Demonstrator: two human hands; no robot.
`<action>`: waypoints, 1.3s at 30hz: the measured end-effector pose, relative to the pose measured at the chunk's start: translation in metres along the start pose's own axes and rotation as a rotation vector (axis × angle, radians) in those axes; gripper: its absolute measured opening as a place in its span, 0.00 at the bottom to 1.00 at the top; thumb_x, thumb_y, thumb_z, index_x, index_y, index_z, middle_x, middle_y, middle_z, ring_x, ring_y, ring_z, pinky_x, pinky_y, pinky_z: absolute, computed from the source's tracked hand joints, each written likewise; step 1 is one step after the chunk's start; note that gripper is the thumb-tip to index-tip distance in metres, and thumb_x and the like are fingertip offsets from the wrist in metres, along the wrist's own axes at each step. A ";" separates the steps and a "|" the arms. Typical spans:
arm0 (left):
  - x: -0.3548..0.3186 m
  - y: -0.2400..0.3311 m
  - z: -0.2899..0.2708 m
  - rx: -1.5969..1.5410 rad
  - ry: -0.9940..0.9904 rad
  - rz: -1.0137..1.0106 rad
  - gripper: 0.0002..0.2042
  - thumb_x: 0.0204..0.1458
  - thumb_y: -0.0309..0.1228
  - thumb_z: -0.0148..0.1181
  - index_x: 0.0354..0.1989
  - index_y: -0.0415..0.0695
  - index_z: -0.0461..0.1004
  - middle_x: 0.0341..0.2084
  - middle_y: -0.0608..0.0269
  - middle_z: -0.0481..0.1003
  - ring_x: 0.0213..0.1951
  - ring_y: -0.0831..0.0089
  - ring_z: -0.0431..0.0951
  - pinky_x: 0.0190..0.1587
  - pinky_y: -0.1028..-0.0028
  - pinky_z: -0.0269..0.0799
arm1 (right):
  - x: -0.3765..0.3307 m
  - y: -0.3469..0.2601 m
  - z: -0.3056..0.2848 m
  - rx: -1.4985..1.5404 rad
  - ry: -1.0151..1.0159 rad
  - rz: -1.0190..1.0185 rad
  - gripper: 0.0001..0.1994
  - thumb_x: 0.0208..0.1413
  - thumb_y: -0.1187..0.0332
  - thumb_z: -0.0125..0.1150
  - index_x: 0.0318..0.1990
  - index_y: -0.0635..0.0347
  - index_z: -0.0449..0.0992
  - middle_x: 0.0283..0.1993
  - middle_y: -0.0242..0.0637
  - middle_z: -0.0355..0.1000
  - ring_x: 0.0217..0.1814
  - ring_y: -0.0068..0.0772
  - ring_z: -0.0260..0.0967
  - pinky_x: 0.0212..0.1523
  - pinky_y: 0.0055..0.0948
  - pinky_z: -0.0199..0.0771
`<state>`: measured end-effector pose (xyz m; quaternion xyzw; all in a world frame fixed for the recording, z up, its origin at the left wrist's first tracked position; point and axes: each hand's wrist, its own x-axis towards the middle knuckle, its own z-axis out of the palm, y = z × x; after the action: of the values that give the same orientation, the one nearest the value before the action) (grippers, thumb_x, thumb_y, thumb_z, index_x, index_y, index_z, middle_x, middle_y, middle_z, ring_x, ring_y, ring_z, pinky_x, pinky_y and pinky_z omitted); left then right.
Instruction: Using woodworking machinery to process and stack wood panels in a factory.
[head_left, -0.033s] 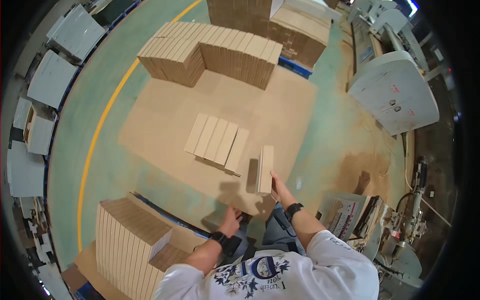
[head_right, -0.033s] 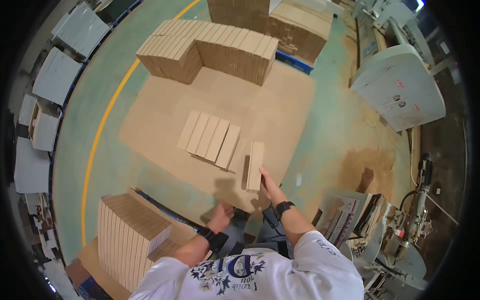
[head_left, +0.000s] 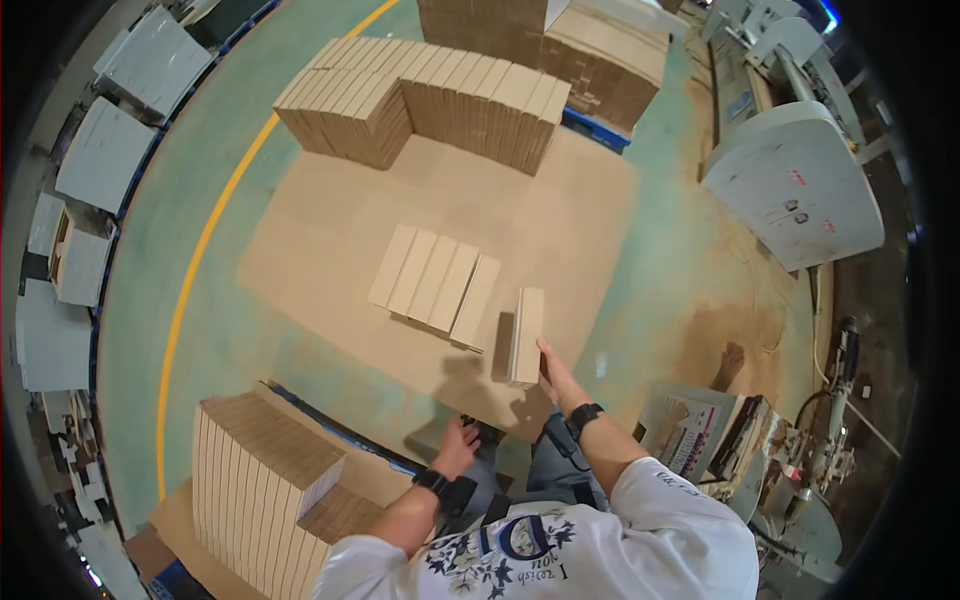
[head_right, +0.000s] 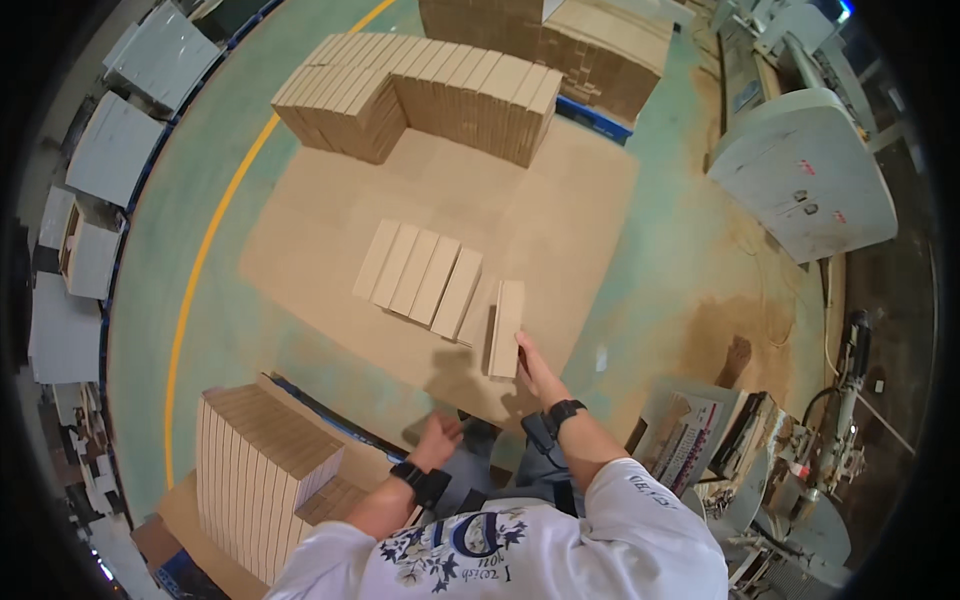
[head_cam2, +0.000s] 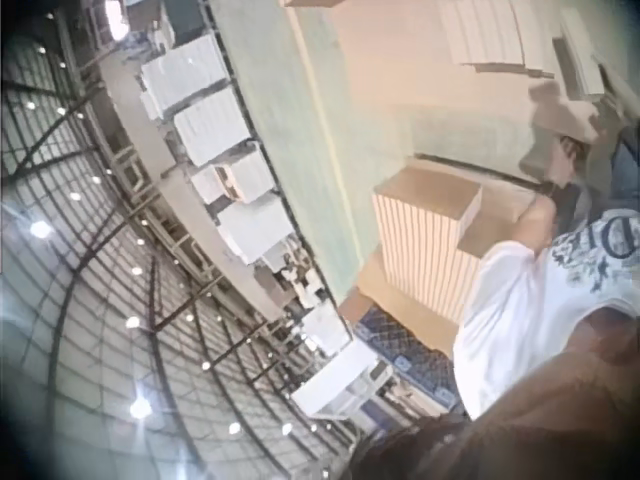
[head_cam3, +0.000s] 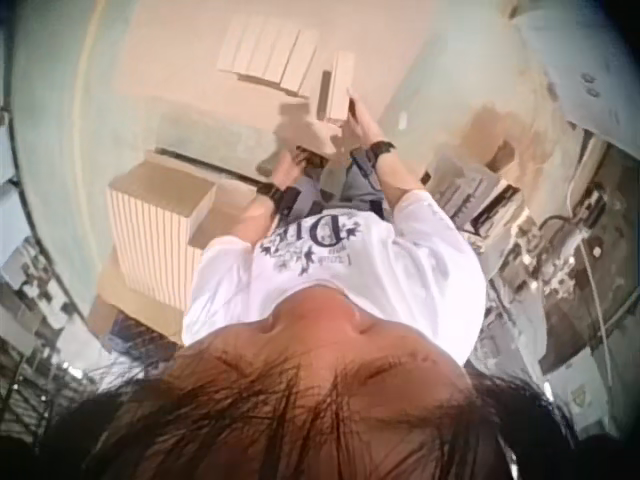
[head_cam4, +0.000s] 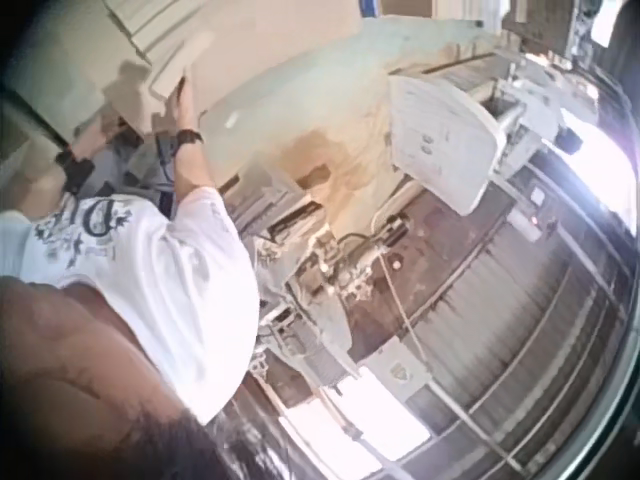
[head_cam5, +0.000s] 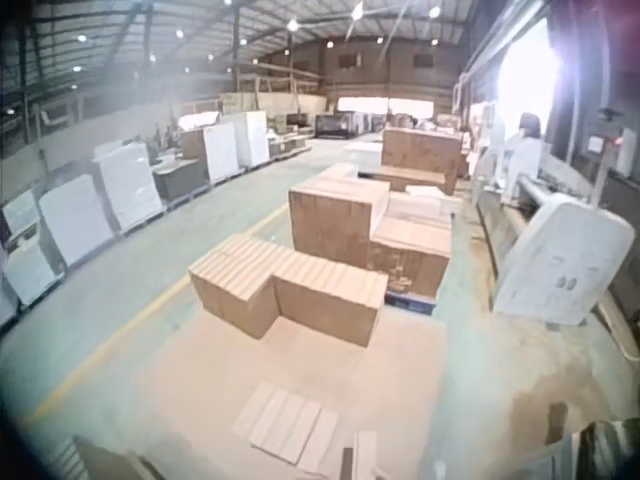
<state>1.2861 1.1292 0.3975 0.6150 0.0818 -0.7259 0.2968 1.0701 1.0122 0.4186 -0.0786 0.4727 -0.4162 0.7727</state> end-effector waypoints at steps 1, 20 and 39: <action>0.009 -0.012 -0.027 -0.055 0.113 0.007 0.29 0.55 0.51 0.41 0.58 0.42 0.53 0.55 0.50 0.58 0.54 0.57 0.61 0.54 0.55 0.56 | 0.022 0.009 0.004 -0.028 -0.006 -0.016 0.32 0.57 0.55 0.46 0.63 0.64 0.48 0.64 0.40 0.53 0.65 0.33 0.51 0.61 0.30 0.54; 0.122 0.012 0.043 -0.393 0.263 -0.073 0.28 0.56 0.51 0.40 0.59 0.44 0.52 0.45 0.58 0.64 0.46 0.65 0.68 0.50 0.65 0.62 | 0.118 0.081 0.023 0.219 0.159 0.024 0.39 0.55 0.36 0.32 0.63 0.59 0.50 0.63 0.37 0.54 0.63 0.33 0.51 0.62 0.31 0.51; 0.134 0.060 0.091 1.430 0.443 0.623 0.24 0.48 0.41 0.58 0.53 0.44 0.66 0.52 0.51 0.66 0.55 0.55 0.63 0.57 0.63 0.58 | 0.267 -0.058 0.005 -1.031 -0.734 0.356 0.33 0.59 0.41 0.26 0.63 0.56 0.52 0.66 0.37 0.48 0.67 0.32 0.45 0.64 0.33 0.45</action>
<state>1.2319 0.9921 0.3071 0.7801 -0.5200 -0.3480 -0.0026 1.0963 0.7825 0.2734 -0.4961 0.3232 0.0514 0.8042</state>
